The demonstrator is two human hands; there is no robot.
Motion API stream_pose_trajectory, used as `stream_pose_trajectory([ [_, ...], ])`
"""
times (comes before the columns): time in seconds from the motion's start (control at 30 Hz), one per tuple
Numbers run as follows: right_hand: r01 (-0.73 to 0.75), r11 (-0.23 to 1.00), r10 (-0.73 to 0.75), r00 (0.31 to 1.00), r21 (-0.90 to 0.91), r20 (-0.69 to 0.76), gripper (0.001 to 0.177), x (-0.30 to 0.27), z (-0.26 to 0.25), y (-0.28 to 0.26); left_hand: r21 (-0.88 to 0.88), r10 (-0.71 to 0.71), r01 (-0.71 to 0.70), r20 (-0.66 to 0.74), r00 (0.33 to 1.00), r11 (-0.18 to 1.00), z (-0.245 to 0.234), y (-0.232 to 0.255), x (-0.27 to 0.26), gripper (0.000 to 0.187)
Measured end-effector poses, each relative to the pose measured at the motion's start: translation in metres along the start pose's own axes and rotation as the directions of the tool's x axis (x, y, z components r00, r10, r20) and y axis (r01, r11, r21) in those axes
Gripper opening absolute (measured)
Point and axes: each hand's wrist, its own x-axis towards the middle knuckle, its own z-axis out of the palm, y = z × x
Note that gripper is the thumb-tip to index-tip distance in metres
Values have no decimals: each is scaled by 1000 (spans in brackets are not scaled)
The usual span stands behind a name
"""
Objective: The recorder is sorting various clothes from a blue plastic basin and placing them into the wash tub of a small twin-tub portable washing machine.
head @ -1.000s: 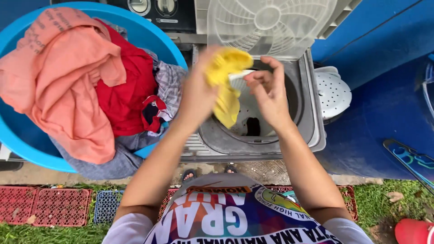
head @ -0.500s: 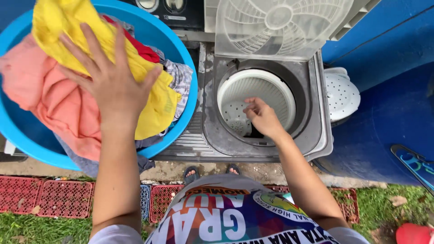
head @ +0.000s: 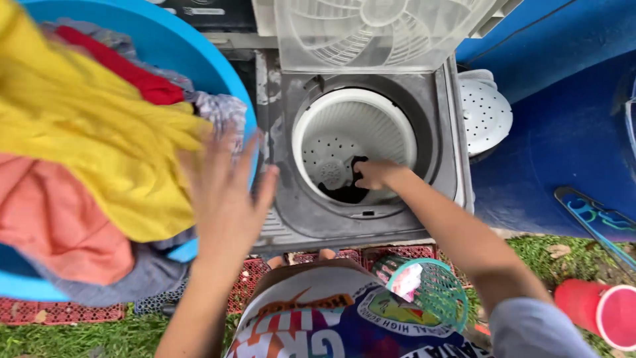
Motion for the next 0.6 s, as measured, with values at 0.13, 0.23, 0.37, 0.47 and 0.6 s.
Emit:
stream_pose_trajectory([
  [0.13,67,958,-34,992,-278,124,55,79,5,19,-26,43,-42,59,997,999,47,-9,4,47],
  [0.23,165,831,-48,973,-531,227,58,143,10,23,37,32,-34,54,998,999,64,-20,12,40],
  [0.37,327,534,-21,927,-780,374,61,214,77,29,29,-64,63,33,997,998,68,-21,10,36],
  [0.47,428,217,12,898,-878,440,64,309,174,89,35,-90,89,14,996,995,71,-24,11,36],
  [0.6,460,125,14,885,-879,465,64,341,161,38,30,-66,65,15,998,997,75,-26,8,37],
])
